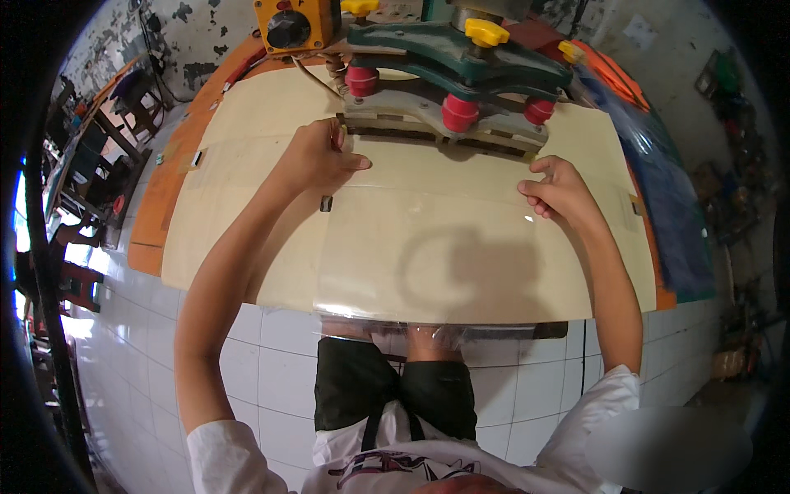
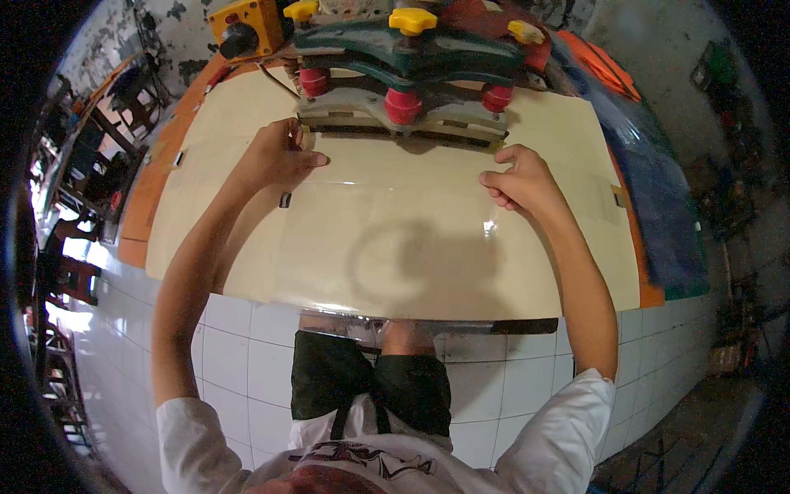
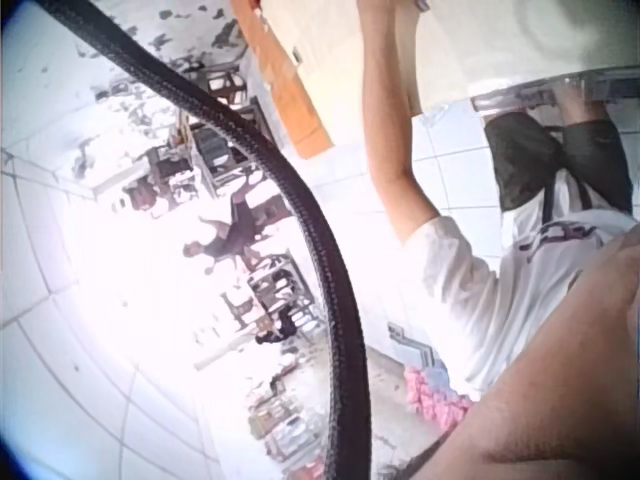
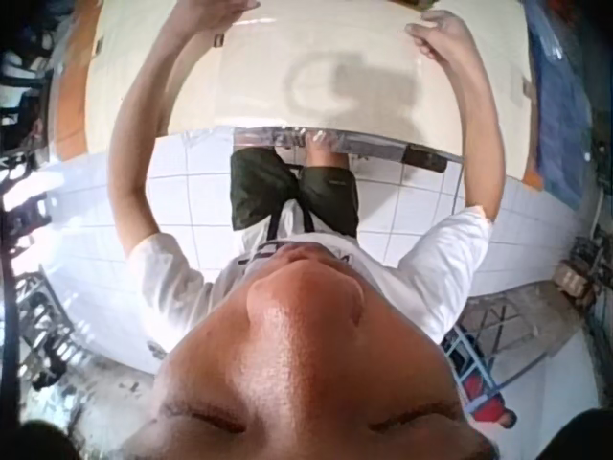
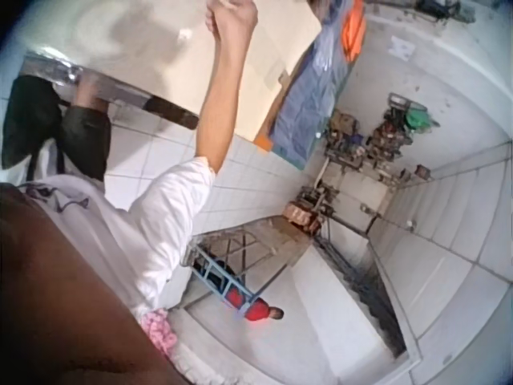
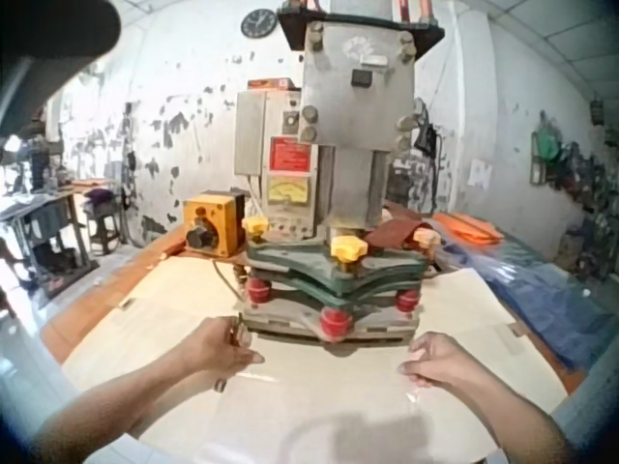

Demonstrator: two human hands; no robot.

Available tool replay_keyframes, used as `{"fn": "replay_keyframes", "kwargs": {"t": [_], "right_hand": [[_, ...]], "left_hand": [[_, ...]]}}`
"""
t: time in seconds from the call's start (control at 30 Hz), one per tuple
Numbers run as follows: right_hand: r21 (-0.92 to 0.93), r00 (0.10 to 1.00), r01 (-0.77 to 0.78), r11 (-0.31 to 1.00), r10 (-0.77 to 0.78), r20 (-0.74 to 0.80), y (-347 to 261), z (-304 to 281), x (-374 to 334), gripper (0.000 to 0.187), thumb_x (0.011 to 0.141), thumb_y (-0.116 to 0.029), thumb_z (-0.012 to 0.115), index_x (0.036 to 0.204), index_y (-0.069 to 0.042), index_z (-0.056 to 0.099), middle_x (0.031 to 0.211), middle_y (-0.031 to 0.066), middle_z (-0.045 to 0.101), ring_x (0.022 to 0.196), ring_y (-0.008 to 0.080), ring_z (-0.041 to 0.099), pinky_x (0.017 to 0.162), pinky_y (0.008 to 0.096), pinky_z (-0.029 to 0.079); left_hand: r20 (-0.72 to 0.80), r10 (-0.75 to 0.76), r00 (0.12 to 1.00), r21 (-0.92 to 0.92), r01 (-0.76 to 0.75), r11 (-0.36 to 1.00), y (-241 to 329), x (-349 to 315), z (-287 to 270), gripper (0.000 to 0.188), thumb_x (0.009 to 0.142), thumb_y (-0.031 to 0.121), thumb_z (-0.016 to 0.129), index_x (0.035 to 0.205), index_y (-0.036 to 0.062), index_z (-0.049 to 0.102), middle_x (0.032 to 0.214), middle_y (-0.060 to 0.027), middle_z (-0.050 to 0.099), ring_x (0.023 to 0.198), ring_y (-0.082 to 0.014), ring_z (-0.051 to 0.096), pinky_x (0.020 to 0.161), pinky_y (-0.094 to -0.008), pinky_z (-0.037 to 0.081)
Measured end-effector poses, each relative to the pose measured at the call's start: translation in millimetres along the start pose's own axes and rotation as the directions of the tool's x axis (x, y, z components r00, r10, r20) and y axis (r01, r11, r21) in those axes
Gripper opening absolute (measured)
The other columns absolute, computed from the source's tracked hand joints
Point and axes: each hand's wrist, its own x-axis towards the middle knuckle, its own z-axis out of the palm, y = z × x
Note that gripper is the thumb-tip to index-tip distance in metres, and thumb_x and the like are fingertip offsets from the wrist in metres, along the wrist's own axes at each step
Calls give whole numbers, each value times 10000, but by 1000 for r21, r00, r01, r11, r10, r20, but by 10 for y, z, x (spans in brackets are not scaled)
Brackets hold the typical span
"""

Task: The person aligns a sheet on a workbench under a heat press machine to seal it. The person then separates and handles clear plastic film by hand before smoothing and repositioning the sheet on the surface.

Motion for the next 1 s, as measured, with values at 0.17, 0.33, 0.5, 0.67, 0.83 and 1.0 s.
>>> {"fn": "replay_keyframes", "kwargs": {"t": [0.17,0.33,0.5,0.67,0.83,1.0], "right_hand": [[106,977,158,982,-140,-159,49,82,-24,350,812,-75,684,1084,8,479,623,40,562,457,72,476,387,215,336],[165,951,212,963,-164,-263,82,185,-9,212,806,-51,670,964,24,550,608,48,587,469,78,484,415,229,349],[1,930,227,974,-217,-298,146,197,55,119,808,-77,676,834,21,612,601,27,590,491,66,484,457,237,366],[-68,891,312,948,-316,-327,229,222,102,116,813,-87,672,861,17,658,599,5,573,528,59,484,495,228,373],[-15,886,372,928,-360,-292,231,236,93,110,817,-80,669,863,20,664,613,-8,562,546,48,475,501,219,365],[14,921,303,953,-289,-261,228,252,91,121,826,-69,663,900,26,675,611,-34,530,554,42,445,517,215,361]], "left_hand": [[71,8,997,-324,15,946,1,-38,-27,425,737,124,796,709,92,373,624,4,487,605,-74,468,513,-265,414],[121,13,993,-443,43,896,-145,-4,6,362,781,53,736,727,91,380,659,17,492,617,-58,479,511,-229,402],[65,-1,998,-515,35,856,-87,-71,40,318,794,24,681,686,58,384,623,12,462,576,-45,442,480,-213,372],[67,-6,998,-298,26,954,1,-143,-81,215,834,49,678,744,16,486,661,5,500,575,-44,427,471,-224,332],[121,200,972,-237,-167,957,-145,-90,-168,244,818,137,714,960,-49,644,672,-46,543,572,-84,446,486,-263,351],[56,439,897,-105,-432,896,-323,-14,-129,328,789,229,744,1032,13,700,703,-115,599,575,-180,521,536,-318,412]]}}
